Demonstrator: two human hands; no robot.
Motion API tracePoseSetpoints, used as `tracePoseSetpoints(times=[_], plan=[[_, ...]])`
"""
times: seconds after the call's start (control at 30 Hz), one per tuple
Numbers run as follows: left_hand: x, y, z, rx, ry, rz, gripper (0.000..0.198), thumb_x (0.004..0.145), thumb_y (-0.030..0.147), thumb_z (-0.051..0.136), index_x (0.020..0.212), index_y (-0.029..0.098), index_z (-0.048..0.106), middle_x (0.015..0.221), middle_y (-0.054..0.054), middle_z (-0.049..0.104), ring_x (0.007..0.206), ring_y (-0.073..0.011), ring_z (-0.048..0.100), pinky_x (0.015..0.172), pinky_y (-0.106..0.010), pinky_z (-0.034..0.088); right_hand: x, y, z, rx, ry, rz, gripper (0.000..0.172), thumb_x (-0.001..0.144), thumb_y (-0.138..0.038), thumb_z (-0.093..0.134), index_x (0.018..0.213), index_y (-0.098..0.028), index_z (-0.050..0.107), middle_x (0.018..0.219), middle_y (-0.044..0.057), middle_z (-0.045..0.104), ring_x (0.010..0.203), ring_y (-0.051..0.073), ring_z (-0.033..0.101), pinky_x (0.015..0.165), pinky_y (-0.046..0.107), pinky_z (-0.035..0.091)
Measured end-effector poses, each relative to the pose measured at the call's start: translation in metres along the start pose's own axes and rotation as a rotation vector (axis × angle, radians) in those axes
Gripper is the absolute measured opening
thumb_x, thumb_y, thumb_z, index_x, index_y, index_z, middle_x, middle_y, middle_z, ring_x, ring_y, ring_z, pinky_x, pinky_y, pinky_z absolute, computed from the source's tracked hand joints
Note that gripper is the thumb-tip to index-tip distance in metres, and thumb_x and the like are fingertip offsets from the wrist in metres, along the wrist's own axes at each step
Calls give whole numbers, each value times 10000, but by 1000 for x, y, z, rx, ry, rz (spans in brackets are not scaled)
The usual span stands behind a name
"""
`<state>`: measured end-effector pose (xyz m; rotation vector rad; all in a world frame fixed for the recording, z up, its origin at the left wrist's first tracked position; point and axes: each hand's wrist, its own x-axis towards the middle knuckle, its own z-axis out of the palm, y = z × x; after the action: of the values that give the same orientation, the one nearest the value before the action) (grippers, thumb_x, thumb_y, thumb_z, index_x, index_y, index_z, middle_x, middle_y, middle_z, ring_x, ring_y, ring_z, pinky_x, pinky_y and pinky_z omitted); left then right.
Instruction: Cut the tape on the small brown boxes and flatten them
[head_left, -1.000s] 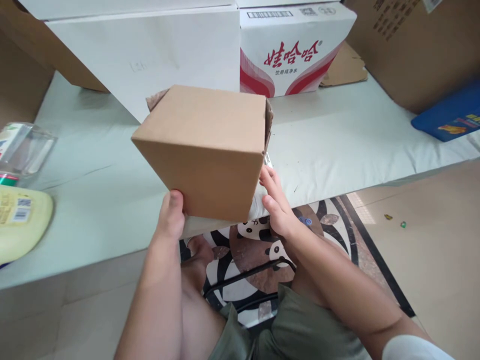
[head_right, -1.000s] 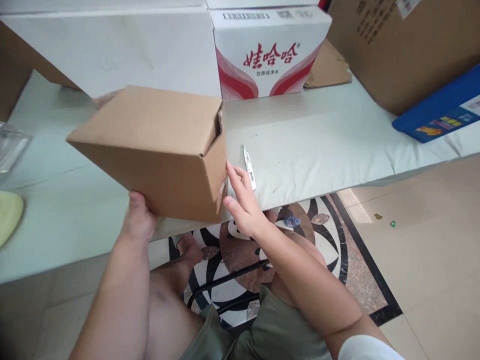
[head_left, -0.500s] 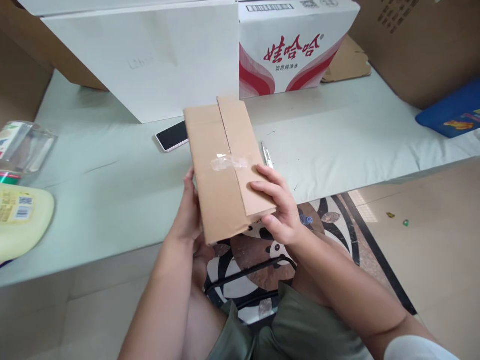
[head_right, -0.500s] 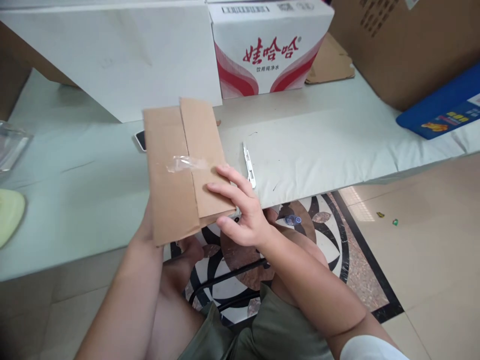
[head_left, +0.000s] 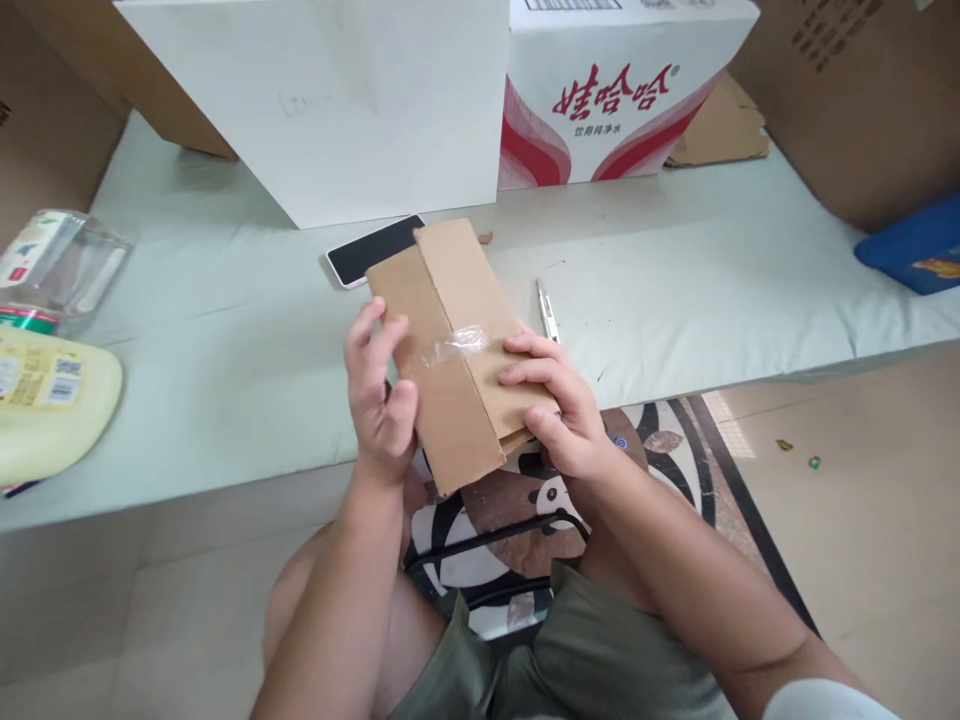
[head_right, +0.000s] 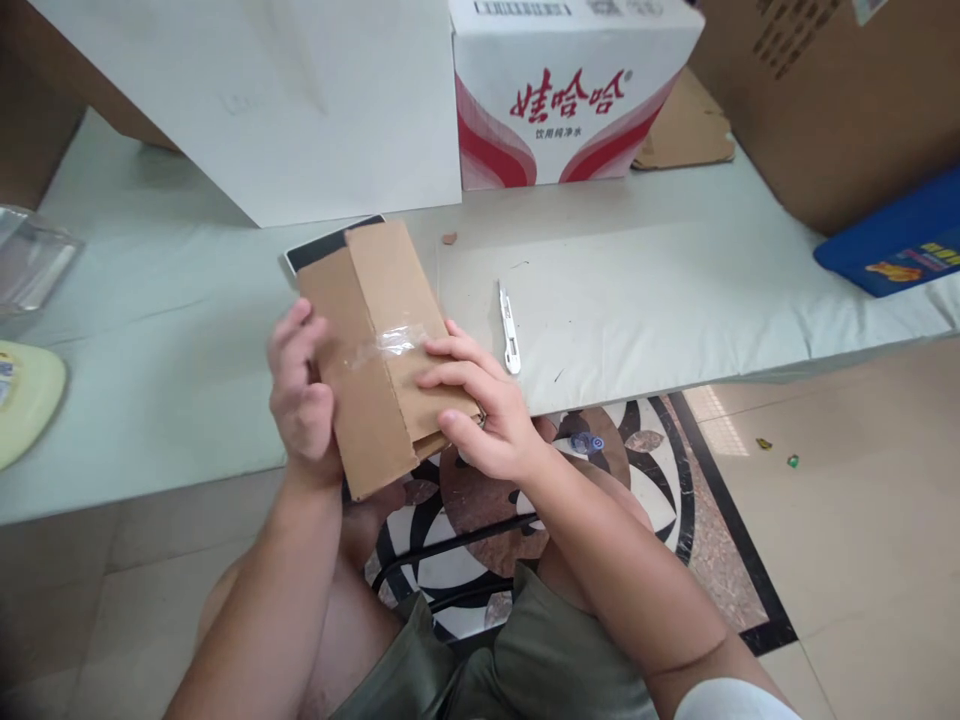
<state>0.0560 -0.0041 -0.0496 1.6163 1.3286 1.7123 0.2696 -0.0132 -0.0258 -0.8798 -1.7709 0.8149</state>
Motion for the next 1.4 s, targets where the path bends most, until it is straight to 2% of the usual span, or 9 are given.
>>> tracePoseSetpoints(times=[0.1,0.23,0.37,0.57,0.7,0.8,0.9,1.07,1.4], plan=[[-1,2,9,8,-21,127,427,977,574,474,1204,319,730,1555,-42,508,1493,-293,432,1298,-509,265,-2,2,2,42,9,18,361,992,-609,479,1116,-326,665,1386,38,644,1386,294,563,1267,594,354],[-2,3,18,11,39,62,465,953,630,465,1132,291,729,1512,-48,520,1523,-316,393,1296,-525,272,-3,8,-2,103,121,6,388,1037,-568,366,1149,-332,653,1373,36,652,1357,272,582,1182,536,450],[-2,3,18,-14,37,88,402,972,584,483,1119,308,737,1496,-46,535,1513,-320,401,1289,-549,282,2,24,-18,-305,233,236,274,977,-426,469,1090,-267,662,1058,91,701,1023,272,665,934,482,548],[-1,2,13,-35,24,79,370,973,589,504,1118,347,743,1491,-25,547,1473,-318,444,1276,-562,306,11,49,-26,-790,-93,594,522,883,-368,586,1379,-209,636,1081,168,693,971,352,648,841,504,524],[-1,-1,10,-28,36,63,381,947,628,522,1087,349,739,1469,-19,560,1464,-324,443,1267,-596,316,20,49,-22,-752,-114,626,558,861,-264,549,1414,-226,605,911,107,741,829,292,651,724,401,500],[-1,-2,9,-34,61,63,365,938,627,531,1075,364,745,1445,-18,577,1469,-327,432,1285,-595,295,24,41,-21,-524,-40,647,413,864,-208,464,1186,-223,722,684,36,673,659,215,605,622,334,461],[0,-7,8,-34,46,94,376,950,613,510,1130,379,744,1438,-11,583,1473,-326,429,1289,-598,294,19,30,-23,-302,97,464,312,898,-215,425,957,-210,731,612,-9,595,576,158,568,586,306,475],[1,-20,8,18,17,192,433,951,667,478,1205,410,716,1500,20,544,1454,-329,457,1272,-590,326,2,12,-22,-290,411,-245,336,877,-203,694,1194,-269,604,801,-22,656,649,150,620,590,294,532],[-4,-8,19,196,46,334,453,1034,565,391,1326,355,666,1529,-27,529,1423,-277,515,1226,-525,402,-19,-27,-14,38,270,-381,293,881,-258,781,1102,-253,588,696,-48,563,547,120,577,478,244,535]])
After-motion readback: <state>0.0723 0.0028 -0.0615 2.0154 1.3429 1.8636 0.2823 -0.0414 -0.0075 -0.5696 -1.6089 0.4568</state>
